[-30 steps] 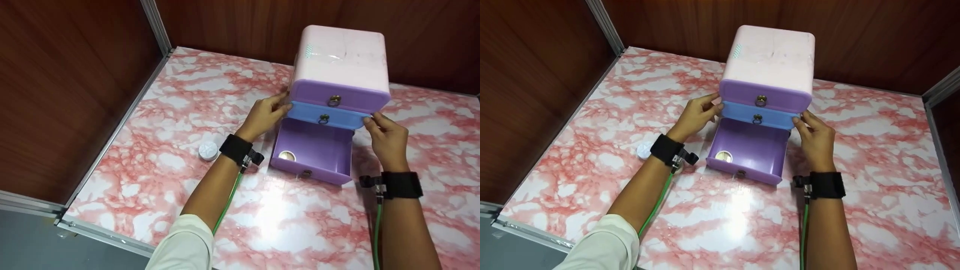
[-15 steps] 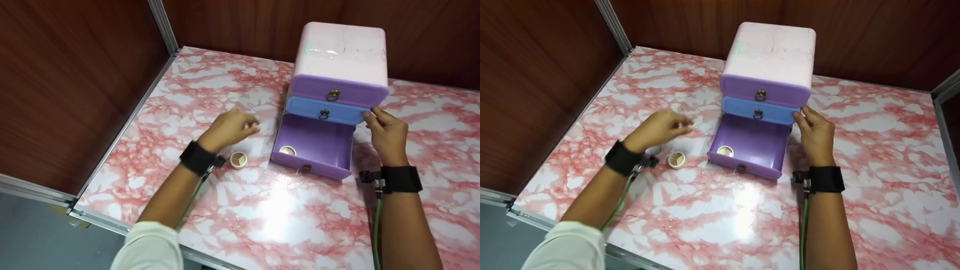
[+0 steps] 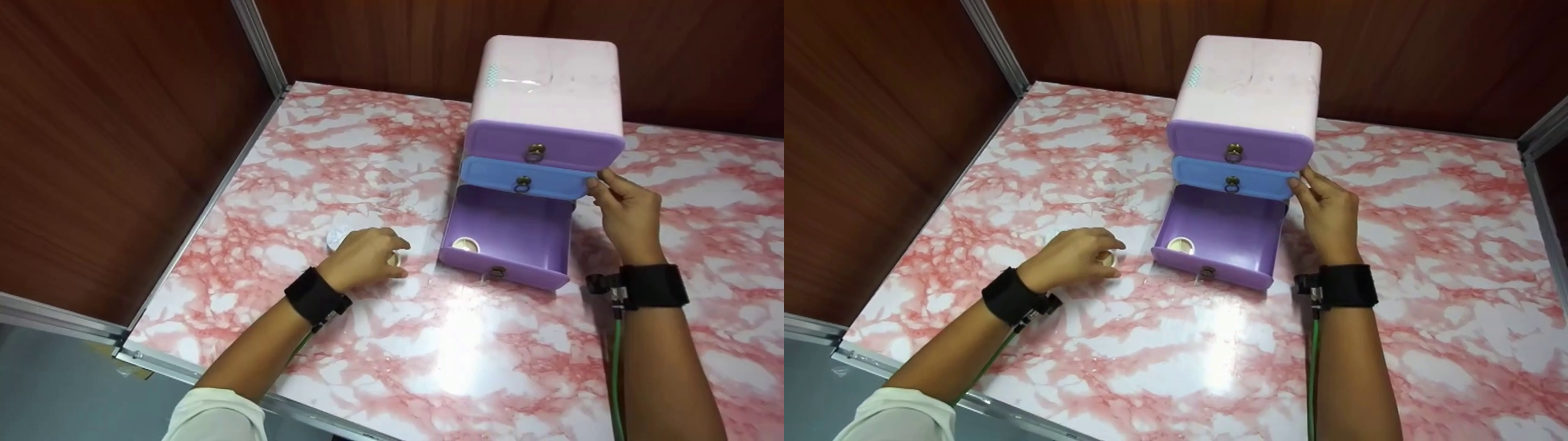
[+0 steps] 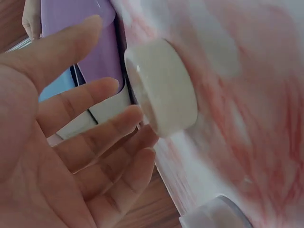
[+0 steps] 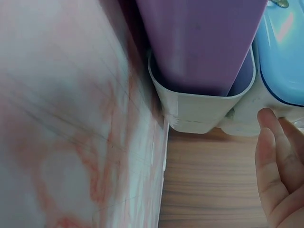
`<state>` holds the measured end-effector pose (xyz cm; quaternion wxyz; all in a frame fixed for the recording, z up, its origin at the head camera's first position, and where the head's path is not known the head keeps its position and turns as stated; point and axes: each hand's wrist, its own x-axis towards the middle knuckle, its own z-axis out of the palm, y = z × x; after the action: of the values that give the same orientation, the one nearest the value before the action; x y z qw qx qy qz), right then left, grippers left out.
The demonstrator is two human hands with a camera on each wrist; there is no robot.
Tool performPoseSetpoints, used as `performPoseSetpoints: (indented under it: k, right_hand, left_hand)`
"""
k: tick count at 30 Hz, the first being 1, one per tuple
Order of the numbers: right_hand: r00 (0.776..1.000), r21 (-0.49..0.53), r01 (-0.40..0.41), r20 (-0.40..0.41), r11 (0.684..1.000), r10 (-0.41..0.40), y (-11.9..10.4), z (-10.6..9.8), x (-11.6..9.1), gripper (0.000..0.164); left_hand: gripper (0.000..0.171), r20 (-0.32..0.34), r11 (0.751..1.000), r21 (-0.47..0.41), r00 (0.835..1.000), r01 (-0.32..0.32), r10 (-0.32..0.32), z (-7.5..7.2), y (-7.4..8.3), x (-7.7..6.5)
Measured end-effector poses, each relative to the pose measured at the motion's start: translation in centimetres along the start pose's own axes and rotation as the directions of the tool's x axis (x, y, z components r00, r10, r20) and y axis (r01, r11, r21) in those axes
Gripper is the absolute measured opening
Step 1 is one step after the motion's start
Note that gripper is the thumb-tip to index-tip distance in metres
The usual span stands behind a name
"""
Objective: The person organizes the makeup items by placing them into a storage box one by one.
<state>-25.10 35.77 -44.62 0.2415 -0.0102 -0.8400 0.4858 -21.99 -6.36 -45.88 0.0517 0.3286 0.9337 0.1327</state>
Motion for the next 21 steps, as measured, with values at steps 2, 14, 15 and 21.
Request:
performPoseSetpoints:
  k: [2,14,15,21]
  right_hand:
    - [1.000,0.011,-0.007,-0.003,1.000,0.007,0.1,-0.1,0.1,0.032]
    - [0.999,0.010,-0.034,0.028,0.999,0.034,0.1,-0.2,0.4,0.034]
    - [0.999,0.006,-0.034,0.029,0.999,0.034,0.2,-0.2,0.3,0.034]
    - [1.000,-0.010,-0.015,0.021,1.000,0.015,0.3,-0.3,0.2,0.032]
  left_hand:
    - [0.047,0.000,1.000,0.011,1.000,0.005,-0.005,0.2,0.0,0.1]
    - [0.025,-0.028,0.998,0.025,0.998,-0.057,0.058,-1.1,-0.3,0.2]
    - [0.025,-0.039,0.998,0.024,0.997,-0.060,0.061,-1.3,-0.2,0.3]
    - [0.029,-0.102,0.994,0.007,0.988,-0.113,0.113,-2.5,1.7,1.5]
